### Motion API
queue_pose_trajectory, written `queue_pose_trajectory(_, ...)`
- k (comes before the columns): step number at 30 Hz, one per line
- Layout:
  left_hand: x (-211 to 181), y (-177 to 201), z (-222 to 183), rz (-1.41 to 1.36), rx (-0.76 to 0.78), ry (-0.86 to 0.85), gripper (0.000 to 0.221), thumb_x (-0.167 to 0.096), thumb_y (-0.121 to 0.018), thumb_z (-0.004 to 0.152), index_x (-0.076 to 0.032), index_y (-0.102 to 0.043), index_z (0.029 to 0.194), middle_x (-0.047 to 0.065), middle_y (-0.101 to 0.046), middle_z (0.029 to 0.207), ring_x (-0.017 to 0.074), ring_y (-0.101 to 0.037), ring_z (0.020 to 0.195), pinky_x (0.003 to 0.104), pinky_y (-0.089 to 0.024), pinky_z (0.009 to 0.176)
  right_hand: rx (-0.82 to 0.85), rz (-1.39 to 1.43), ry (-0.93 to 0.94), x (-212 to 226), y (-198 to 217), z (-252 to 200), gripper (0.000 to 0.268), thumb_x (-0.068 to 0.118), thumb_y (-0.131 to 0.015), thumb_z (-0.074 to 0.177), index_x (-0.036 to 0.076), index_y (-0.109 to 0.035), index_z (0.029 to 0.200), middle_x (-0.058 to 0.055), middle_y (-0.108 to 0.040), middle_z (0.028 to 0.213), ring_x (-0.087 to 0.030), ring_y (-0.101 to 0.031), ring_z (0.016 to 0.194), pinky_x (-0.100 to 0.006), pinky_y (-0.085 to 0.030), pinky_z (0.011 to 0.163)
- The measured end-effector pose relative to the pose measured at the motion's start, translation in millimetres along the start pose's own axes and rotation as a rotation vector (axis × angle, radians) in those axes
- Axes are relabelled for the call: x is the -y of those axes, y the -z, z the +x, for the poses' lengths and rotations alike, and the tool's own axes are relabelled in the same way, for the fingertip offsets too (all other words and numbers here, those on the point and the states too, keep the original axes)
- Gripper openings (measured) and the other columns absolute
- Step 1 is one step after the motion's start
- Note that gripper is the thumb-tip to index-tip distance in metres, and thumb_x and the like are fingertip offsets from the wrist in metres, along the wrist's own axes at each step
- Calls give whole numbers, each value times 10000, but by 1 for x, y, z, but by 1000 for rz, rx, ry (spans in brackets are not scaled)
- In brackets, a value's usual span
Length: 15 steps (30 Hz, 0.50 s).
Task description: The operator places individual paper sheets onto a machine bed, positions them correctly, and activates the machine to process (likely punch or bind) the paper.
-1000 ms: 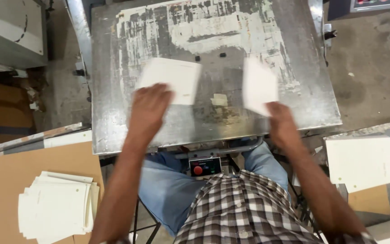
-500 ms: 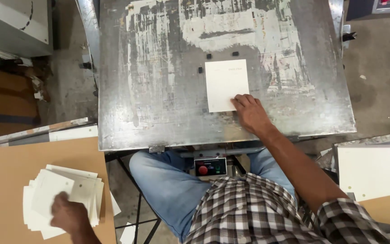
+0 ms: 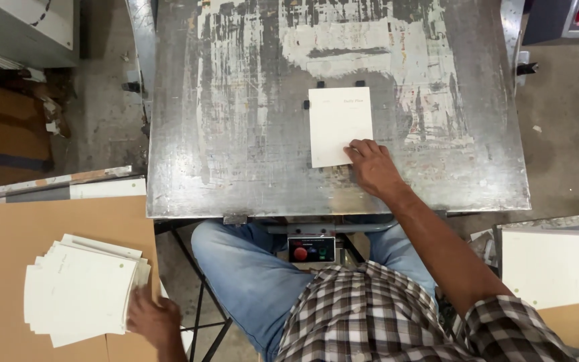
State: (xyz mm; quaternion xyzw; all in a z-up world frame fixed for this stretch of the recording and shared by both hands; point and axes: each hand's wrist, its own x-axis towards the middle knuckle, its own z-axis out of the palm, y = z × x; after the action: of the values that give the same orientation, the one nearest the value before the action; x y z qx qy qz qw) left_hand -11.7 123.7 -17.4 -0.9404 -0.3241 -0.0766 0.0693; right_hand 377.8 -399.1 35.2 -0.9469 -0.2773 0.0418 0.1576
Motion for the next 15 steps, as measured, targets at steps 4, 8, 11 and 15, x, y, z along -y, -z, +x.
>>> queue_pose_trajectory(4,-33,-5,-44,-108,29,-43,668,-132,-617,857,-101,-472,1507,150,-567,1507,374,-584,1257,588,-427,985,120,-25,-46,14,21,9,557,156,-640,817,46,-616,1363,-135,-548,1434,-319,-475,1332,-564,-392,1036)
queue_pose_trajectory(8,-49,-25,-86,-315,111,-146,625,-122,-595,822,-124,-504,1441,152,-572,1474,403,-587,1240,576,-454,975,225,-21,-116,15,27,16,743,494,-684,806,61,-561,1397,-151,-523,1424,-318,-435,1326,-651,-309,1024)
queue_pose_trajectory(11,-52,-54,-113,-366,297,-110,674,-220,-645,801,-53,-506,1439,209,-545,1432,438,-575,1195,568,-496,952,179,-38,-128,4,7,20,764,587,-582,911,63,-519,1462,-156,-542,1424,-316,-440,1354,-688,-290,1037)
queue_pose_trajectory(15,-40,-70,-134,-434,379,-117,499,-273,-662,858,-104,-592,1323,144,-589,1409,396,-603,1234,565,-495,913,145,-59,-167,2,-5,36,764,623,-503,984,64,-487,1505,-178,-559,1418,-325,-432,1380,-717,-276,1039)
